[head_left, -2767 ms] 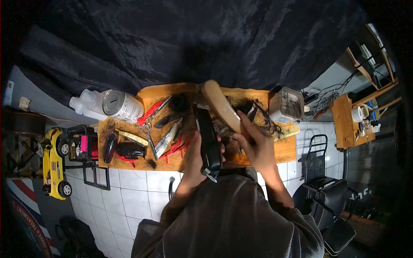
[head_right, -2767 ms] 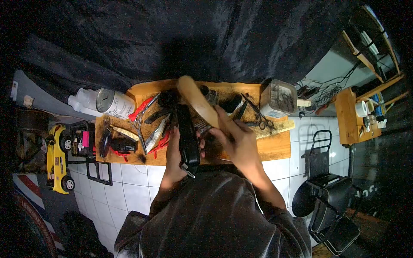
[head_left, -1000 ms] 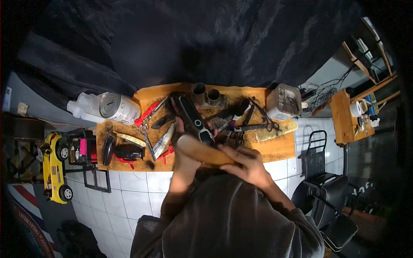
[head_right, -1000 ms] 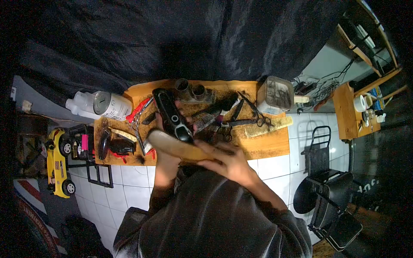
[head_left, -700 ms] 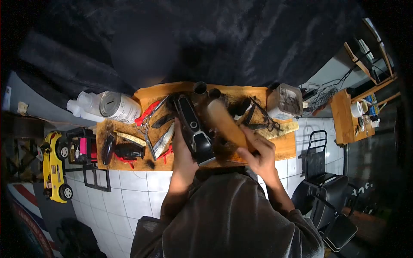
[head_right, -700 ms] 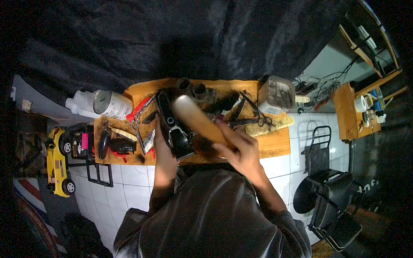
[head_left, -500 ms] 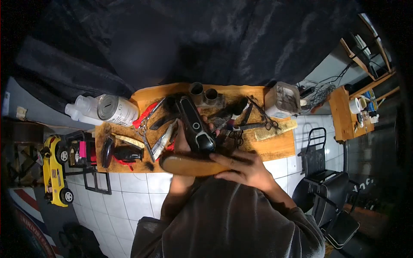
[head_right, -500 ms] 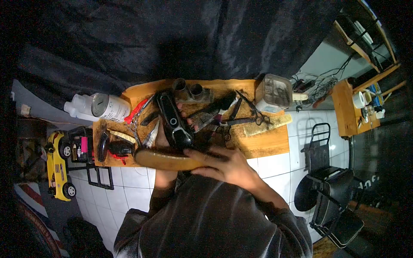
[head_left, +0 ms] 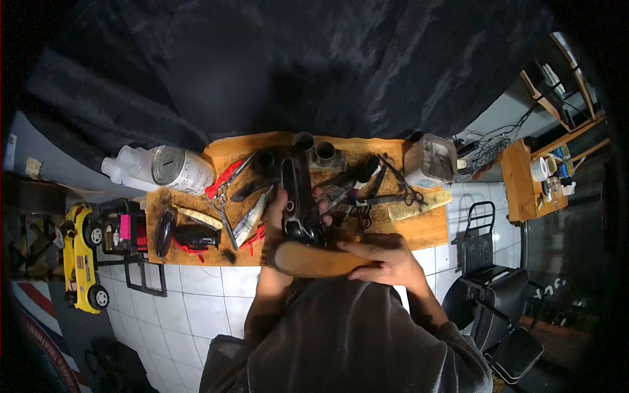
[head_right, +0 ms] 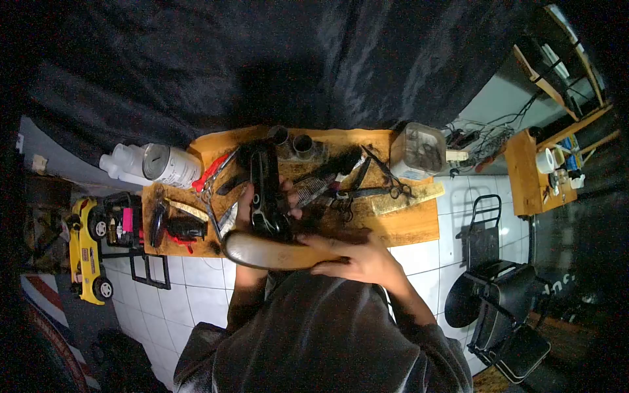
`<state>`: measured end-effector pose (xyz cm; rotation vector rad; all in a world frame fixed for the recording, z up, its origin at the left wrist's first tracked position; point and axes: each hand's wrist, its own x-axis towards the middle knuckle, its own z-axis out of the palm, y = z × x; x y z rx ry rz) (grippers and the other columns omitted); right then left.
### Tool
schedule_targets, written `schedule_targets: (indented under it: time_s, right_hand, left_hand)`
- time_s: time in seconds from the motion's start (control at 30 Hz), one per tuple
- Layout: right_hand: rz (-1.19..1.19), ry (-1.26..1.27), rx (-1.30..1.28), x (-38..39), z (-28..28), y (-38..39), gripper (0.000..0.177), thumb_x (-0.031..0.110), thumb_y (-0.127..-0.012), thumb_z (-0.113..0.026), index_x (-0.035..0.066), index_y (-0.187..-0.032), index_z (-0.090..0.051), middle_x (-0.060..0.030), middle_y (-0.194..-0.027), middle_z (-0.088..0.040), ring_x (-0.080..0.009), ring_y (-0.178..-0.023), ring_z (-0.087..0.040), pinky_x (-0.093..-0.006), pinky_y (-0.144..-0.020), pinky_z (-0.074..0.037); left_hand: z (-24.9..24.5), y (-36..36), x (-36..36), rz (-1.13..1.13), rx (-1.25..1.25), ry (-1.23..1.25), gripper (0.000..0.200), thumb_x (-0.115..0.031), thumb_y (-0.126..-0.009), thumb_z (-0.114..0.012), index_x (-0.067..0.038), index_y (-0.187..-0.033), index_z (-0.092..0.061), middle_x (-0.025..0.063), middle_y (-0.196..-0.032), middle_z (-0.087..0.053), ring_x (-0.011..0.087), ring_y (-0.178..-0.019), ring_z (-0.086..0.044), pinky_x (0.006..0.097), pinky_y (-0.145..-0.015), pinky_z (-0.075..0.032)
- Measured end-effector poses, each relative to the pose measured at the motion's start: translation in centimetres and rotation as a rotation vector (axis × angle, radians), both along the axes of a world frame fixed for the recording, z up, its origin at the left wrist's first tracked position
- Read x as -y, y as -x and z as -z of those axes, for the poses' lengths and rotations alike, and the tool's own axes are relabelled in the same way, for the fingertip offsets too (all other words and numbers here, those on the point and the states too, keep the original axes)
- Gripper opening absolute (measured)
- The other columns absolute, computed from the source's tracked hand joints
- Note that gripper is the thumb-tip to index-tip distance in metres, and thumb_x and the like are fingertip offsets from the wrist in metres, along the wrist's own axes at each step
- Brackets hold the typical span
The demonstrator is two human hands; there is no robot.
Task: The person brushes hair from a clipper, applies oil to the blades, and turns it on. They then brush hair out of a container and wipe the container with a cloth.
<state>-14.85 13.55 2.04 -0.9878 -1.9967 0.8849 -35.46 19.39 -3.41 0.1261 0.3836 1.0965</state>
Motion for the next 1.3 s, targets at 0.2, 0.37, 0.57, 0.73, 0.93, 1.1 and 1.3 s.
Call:
schedule_targets:
  time_s: [0.2, 0.37, 0.57, 0.73, 0.93, 1.1, 1.3]
  right_hand:
    - [0.193, -0.024, 0.079, -0.3, 1.1, -1.0, 0.052, 0.022, -0.071, -0.079, 0.005, -0.118, -0.064, -0.0178, -0.090, -0.068, -0.0281, -0.077, -0.067, -0.0326, -0.071, -0.052]
    - [0.692, -0.118, 0.090, -1.2, 0.6, -2.9, 0.050, 0.007, -0.079, -0.071, -0.001, -0.126, -0.056, -0.0186, -0.099, -0.069, -0.0190, -0.085, -0.065, -0.0300, -0.076, -0.051]
    - [0.701, 0.223, -0.283, 3.3, 0.9, -5.5, 0.046, 0.006, -0.081, -0.068, -0.004, -0.124, -0.055, -0.0135, -0.108, -0.066, -0.0136, -0.095, -0.060, -0.0278, -0.087, -0.046]
    - [0.174, 0.153, -0.059, 5.0, -0.8, -6.3, 0.048, 0.021, -0.074, -0.079, 0.004, -0.117, -0.064, -0.0168, -0.107, -0.067, -0.0279, -0.097, -0.066, -0.0349, -0.087, -0.049]
    - [0.222, 0.169, -0.018, 2.8, -0.6, -9.2, 0.050, 0.022, -0.078, -0.074, 0.009, -0.124, -0.060, -0.0197, -0.104, -0.066, -0.0330, -0.092, -0.066, -0.0362, -0.080, -0.052]
    - [0.636, 0.012, -0.146, 0.4, -0.1, -11.2, 0.048, 0.016, -0.083, -0.069, 0.002, -0.127, -0.055, -0.0227, -0.103, -0.065, -0.0313, -0.091, -0.066, -0.0356, -0.081, -0.050]
    - [0.098, 0.177, -0.009, 2.2, -0.9, -18.4, 0.048, 0.030, -0.078, -0.074, 0.010, -0.120, -0.063, -0.0144, -0.113, -0.065, -0.0309, -0.098, -0.065, -0.0376, -0.086, -0.052]
  left_hand:
    - [0.2, 0.6, 2.2, 0.172, -0.274, -0.092, 0.052, -0.040, -0.091, -0.057, -0.003, -0.126, -0.048, 0.0133, -0.108, -0.060, 0.0243, -0.094, -0.062, 0.0374, -0.079, -0.056]
    - [-2.1, -1.0, 2.9, 0.406, -0.222, -0.206, 0.042, -0.023, -0.095, -0.051, 0.001, -0.129, -0.046, 0.0146, -0.101, -0.064, 0.0218, -0.085, -0.066, 0.0367, -0.074, -0.057]
    - [-1.9, -3.6, 3.0, 0.490, -0.128, -0.214, 0.057, -0.015, -0.093, -0.050, -0.003, -0.144, -0.027, 0.0144, -0.107, -0.061, 0.0188, -0.086, -0.064, 0.0327, -0.074, -0.055]
    - [1.7, -5.1, 2.6, 0.349, -0.330, -0.415, 0.070, -0.023, -0.087, -0.063, -0.003, -0.144, -0.028, 0.0086, -0.110, -0.059, 0.0143, -0.093, -0.059, 0.0268, -0.079, -0.049]
    - [1.1, -7.9, 0.7, 0.369, -0.502, -0.422, 0.068, -0.042, -0.091, -0.053, -0.003, -0.141, -0.028, 0.0159, -0.124, -0.053, 0.0294, -0.091, -0.061, 0.0394, -0.076, -0.052]
    - [-2.9, -12.0, 1.9, 0.419, -0.069, -0.139, 0.090, -0.045, -0.077, -0.068, -0.007, -0.145, -0.023, 0.0103, -0.112, -0.052, 0.0243, -0.095, -0.054, 0.0381, -0.066, -0.047]
    - [1.0, -15.4, 2.4, 0.129, -0.321, -0.084, 0.060, -0.050, -0.092, -0.051, -0.005, -0.130, -0.044, 0.0138, -0.111, -0.059, 0.0274, -0.096, -0.062, 0.0414, -0.082, -0.054]
